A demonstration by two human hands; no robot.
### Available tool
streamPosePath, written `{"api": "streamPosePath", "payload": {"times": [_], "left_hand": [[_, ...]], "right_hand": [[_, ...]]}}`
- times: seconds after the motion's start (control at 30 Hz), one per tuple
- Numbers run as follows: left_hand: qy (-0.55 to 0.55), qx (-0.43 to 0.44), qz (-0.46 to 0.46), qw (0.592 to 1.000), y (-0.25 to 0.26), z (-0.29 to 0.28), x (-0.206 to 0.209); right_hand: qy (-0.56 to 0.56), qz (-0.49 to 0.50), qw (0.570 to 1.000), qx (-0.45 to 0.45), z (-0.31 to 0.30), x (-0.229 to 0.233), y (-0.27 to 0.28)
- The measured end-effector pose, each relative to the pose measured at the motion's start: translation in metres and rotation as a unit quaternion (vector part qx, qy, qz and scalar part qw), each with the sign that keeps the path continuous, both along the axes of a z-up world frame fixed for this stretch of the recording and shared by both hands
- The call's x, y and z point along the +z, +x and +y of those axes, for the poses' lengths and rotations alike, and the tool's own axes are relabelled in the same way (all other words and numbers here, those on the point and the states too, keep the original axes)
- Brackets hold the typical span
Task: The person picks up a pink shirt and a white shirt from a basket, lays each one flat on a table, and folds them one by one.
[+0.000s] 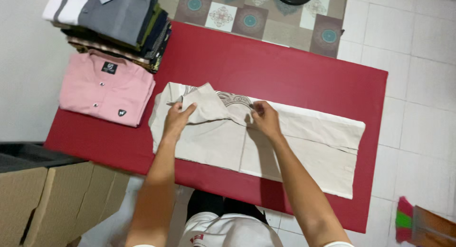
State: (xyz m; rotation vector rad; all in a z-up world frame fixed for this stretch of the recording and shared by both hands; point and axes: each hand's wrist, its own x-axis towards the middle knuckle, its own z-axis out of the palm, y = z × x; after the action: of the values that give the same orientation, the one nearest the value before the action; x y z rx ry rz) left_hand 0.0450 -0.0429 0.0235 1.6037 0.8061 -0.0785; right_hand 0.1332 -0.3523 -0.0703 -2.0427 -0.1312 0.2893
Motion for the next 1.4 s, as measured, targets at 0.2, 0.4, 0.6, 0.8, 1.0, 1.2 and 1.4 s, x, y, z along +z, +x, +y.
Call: {"api": "streamPosePath", "payload": {"times": [0.2,0.4,0.6,0.8,1.0,1.2,1.4], "left_hand": [[0.141,-0.044,0.018,0.989,-0.007,0.007,-0.018],[-0.098,-0.126,-0.195,0.968,-0.014,0.023,-0.012],[0.154,-0.484,-0.087,0.857,-0.049,0.048,0.013],[0.303,-0.341,-0.052,0.889,-0.024,0.069,-0.007],[0.278,-0.159,0.110,0.941,0.041,0.070,0.001],[0.256,-0.051,-0.072,0.963,0.057,0.079,-0.037],[0.289,-0.126,-0.024,0.949,0.062,0.079,-0.042]], "right_hand": [[0.125,0.135,0.983,-0.018,0.134,0.009,0.011],[0.179,0.201,0.962,0.040,0.105,0.043,-0.005],[0.067,0.120,0.973,0.183,0.037,0.042,-0.068],[0.015,0.083,0.989,0.120,0.010,0.044,-0.102],[-0.335,-0.128,0.919,-0.163,-0.027,0.044,-0.092],[-0.307,-0.103,0.925,-0.200,-0.059,0.025,-0.099],[-0.292,-0.152,0.912,-0.246,-0.051,0.026,-0.105]]}}
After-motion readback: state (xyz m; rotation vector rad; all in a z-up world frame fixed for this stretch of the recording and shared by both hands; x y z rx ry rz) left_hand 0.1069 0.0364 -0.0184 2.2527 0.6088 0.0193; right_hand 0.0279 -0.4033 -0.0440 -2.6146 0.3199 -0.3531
